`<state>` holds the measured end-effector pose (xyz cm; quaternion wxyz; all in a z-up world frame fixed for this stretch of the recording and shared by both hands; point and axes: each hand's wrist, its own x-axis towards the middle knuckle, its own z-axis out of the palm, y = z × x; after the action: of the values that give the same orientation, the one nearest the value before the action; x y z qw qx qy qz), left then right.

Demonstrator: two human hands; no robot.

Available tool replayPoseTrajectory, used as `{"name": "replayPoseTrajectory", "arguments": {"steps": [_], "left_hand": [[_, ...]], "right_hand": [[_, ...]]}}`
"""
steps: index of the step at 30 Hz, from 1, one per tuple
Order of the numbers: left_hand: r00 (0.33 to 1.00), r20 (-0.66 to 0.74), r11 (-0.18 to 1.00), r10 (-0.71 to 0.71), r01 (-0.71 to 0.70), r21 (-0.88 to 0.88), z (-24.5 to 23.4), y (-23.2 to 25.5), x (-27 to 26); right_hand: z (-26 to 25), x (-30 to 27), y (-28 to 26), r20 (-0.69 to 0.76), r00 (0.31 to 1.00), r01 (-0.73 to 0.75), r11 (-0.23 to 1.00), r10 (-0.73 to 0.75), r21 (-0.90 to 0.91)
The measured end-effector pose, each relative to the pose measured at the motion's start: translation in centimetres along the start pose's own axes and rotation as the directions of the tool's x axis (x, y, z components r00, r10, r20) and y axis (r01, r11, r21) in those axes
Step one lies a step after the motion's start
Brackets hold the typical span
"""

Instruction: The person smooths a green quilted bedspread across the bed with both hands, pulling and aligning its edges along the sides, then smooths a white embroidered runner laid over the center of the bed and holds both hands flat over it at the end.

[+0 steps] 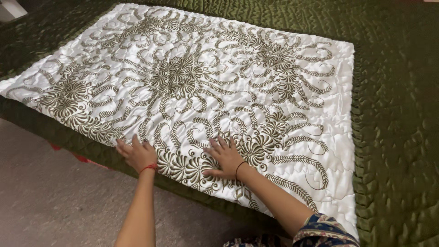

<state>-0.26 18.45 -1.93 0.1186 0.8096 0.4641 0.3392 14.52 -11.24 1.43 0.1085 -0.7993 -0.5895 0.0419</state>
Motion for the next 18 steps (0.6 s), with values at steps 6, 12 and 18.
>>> {"name": "replayPoseTrajectory", "arguments": {"steps": [6, 12, 18], "left_hand": [[0.965, -0.068, 0.919, -0.254, 0.219, -0.328, 0.9, -1.4, 0.6], [0.953, 0.024, 0.870, -0.303, 0.286, -0.402, 0.3, -1.6, 1.1], [0.869, 0.120, 0.817, -0.480, 0.493, -0.299, 0.3, -2.2, 1.9]], "right_hand": [[-0.9, -1.3, -2.3, 0.109, 0.994, 0.020, 0.997, -0.012, -0.077], [-0.7, -1.3, -3.5, 0.142, 0.981, 0.134, 0.991, -0.128, -0.030], [-0.3, -1.0, -4.7, 0.111, 0.976, 0.200, 0.973, -0.187, -0.117]]}}
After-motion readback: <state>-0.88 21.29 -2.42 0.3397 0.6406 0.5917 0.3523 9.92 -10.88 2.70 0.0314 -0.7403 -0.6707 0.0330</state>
